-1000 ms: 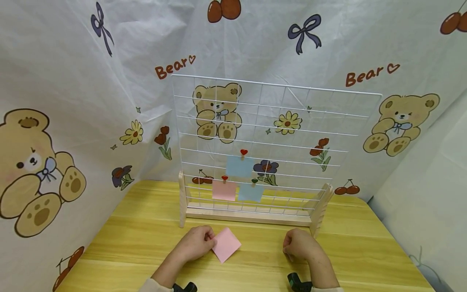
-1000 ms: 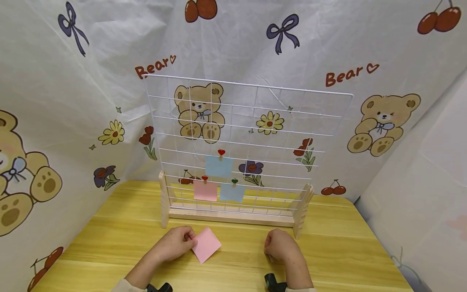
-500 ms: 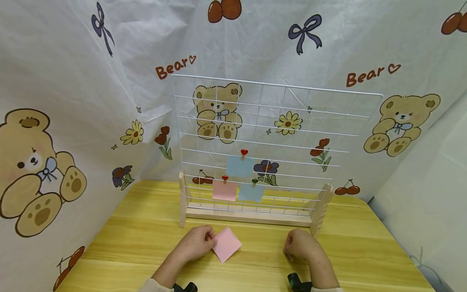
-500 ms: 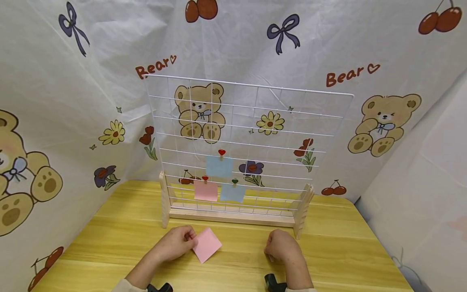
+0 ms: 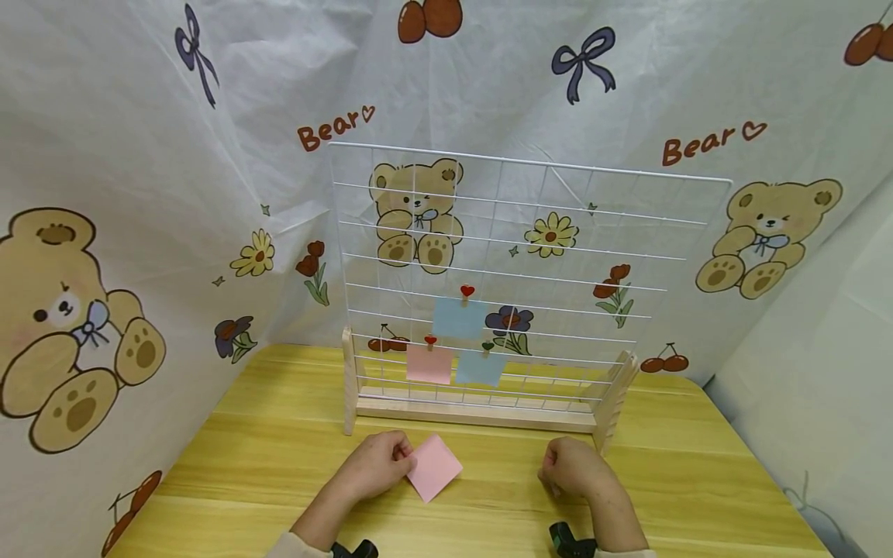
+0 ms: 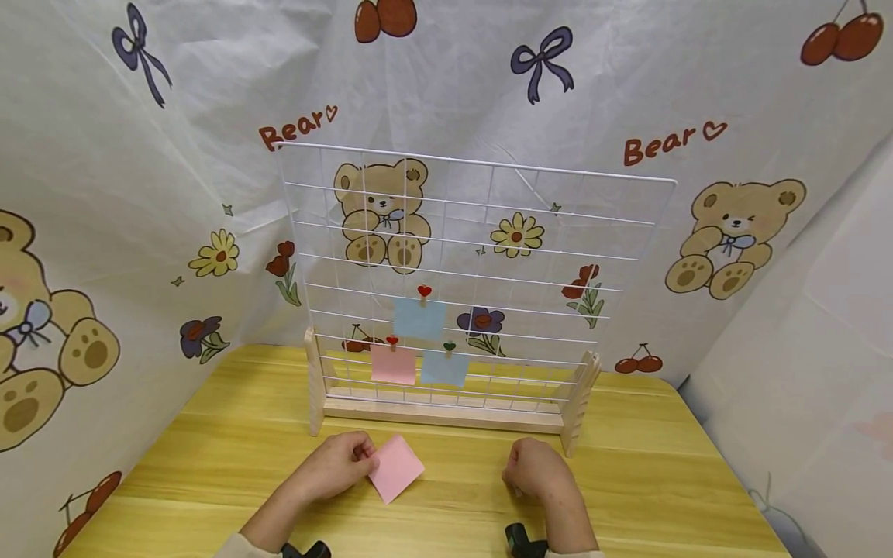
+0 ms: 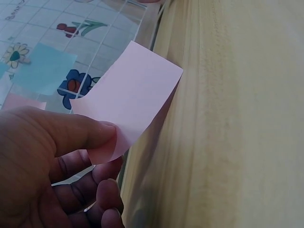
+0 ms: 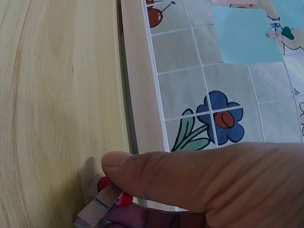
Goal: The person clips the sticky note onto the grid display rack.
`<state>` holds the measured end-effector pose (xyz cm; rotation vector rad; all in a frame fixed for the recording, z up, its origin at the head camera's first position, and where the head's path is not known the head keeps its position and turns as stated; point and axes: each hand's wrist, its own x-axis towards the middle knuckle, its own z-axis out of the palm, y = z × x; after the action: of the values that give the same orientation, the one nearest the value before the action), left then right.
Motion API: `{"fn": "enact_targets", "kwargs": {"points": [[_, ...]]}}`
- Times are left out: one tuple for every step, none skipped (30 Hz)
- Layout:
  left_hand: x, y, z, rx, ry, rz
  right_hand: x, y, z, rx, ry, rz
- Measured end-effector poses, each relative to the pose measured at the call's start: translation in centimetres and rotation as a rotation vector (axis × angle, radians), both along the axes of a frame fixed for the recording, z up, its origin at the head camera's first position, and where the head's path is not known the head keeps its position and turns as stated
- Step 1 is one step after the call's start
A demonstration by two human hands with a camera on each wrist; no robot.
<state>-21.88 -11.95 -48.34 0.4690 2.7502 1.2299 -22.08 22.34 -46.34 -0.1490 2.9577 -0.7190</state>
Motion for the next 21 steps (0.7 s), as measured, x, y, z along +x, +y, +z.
{"fn": "enact_targets", "kwargs": {"points": [[0.0, 0.01, 0.01, -0.001, 0.002, 0.0, 0.02, -0.01, 0.01, -0.003, -0.001, 0.0], [0.0, 0.03, 0.02, -0.002, 0.005, 0.001, 0.05, -0.01, 0.02, -0.008, -0.002, -0.001], [0.0, 0.04, 0.03, -0.003, 0.005, 0.001, 0.09, -0.02, 0.04, -0.015, -0.006, -0.005], [0.0, 0.06, 0.04, -0.003, 0.007, 0.002, 0.12, -0.03, 0.05, -0.023, -0.009, -0.01], [0.0, 0.08, 0.04, -0.004, 0.009, 0.003, 0.14, -0.04, 0.06, -0.031, -0.012, -0.015], [0.0, 0.1, 0.04, -0.004, 0.01, 0.004, 0.16, -0.03, 0.05, -0.04, -0.014, -0.021], [0.0, 0.12, 0.03, -0.004, 0.012, 0.005, 0.17, -0.01, 0.03, -0.049, -0.019, -0.027], [0.0, 0.14, 0.02, -0.004, 0.013, 0.006, 0.19, 0.0, 0.03, -0.056, -0.023, -0.033], [0.0, 0.17, 0.0, -0.004, 0.014, 0.007, 0.19, 0.01, 0.02, -0.059, -0.025, -0.037], [0.0, 0.21, -0.01, -0.004, 0.014, 0.009, 0.19, 0.03, 0.0, -0.06, -0.024, -0.038], [0.0, 0.25, -0.02, -0.003, 0.016, 0.011, 0.18, 0.04, -0.02, -0.061, -0.024, -0.039], [-0.02, 0.28, -0.03, -0.002, 0.014, 0.013, 0.17, 0.06, -0.02, -0.063, -0.025, -0.041], [-0.03, 0.32, -0.04, 0.0, 0.012, 0.016, 0.17, 0.06, -0.02, -0.065, -0.027, -0.042], [-0.05, 0.36, -0.03, 0.002, 0.01, 0.019, 0.17, 0.06, 0.01, -0.068, -0.028, -0.043], [-0.06, 0.4, -0.03, 0.005, 0.01, 0.022, 0.16, 0.06, 0.03, -0.069, -0.029, -0.045], [-0.08, 0.42, -0.02, 0.01, 0.009, 0.024, 0.15, 0.06, 0.05, -0.074, -0.032, -0.047], [-0.1, 0.45, -0.02, 0.012, 0.012, 0.026, 0.13, 0.06, 0.08, -0.076, -0.035, -0.049], [-0.12, 0.47, 0.0, 0.015, 0.012, 0.028, 0.11, 0.07, 0.12, -0.078, -0.036, -0.049], [-0.14, 0.51, 0.0, 0.019, 0.016, 0.029, 0.09, 0.07, 0.15, -0.082, -0.039, -0.051], [-0.16, 0.56, 0.01, 0.026, 0.019, 0.03, 0.06, 0.07, 0.19, -0.083, -0.039, -0.052], [-0.2, 0.63, 0.01, 0.034, 0.02, 0.03, 0.03, 0.09, 0.21, -0.084, -0.04, -0.053]]}}
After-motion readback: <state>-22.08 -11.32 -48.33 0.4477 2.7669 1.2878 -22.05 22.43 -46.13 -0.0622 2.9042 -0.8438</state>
